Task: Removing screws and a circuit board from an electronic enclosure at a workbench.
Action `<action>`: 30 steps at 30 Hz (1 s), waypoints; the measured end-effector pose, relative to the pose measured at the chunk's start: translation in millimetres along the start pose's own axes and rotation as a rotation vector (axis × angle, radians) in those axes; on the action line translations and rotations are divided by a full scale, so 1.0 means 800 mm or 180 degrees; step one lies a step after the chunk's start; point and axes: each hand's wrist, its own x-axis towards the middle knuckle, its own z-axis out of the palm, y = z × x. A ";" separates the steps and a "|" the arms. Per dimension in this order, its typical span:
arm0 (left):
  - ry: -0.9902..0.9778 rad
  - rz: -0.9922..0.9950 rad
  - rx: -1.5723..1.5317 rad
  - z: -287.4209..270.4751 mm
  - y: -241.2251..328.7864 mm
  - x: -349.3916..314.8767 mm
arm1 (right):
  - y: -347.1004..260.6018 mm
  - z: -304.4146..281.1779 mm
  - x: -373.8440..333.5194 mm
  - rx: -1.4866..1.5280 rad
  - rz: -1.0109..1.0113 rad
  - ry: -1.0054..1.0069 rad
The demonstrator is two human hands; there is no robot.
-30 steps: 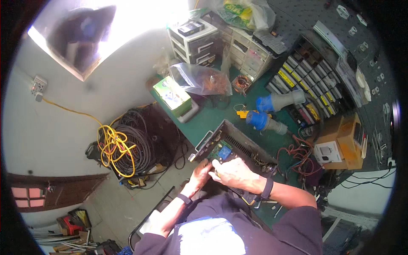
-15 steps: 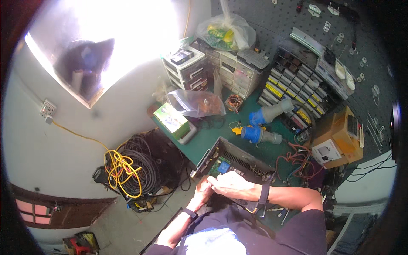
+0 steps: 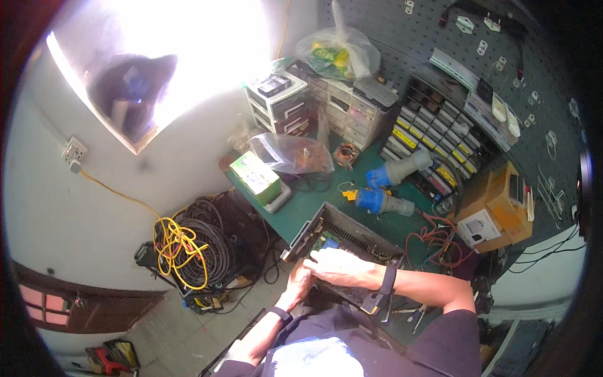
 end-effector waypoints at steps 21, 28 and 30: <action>-0.0109 -0.0659 -0.1076 0.024 0.035 0.007 | -0.004 -0.017 -0.012 0.0002 0.0419 -0.0435; -0.0238 0.0205 0.0149 -0.006 -0.018 0.014 | -0.001 -0.023 -0.003 0.0002 -0.0122 -0.0341; -0.0320 0.0127 0.0862 -0.005 -0.018 0.014 | 0.001 -0.025 -0.006 -0.0005 -0.0364 -0.0313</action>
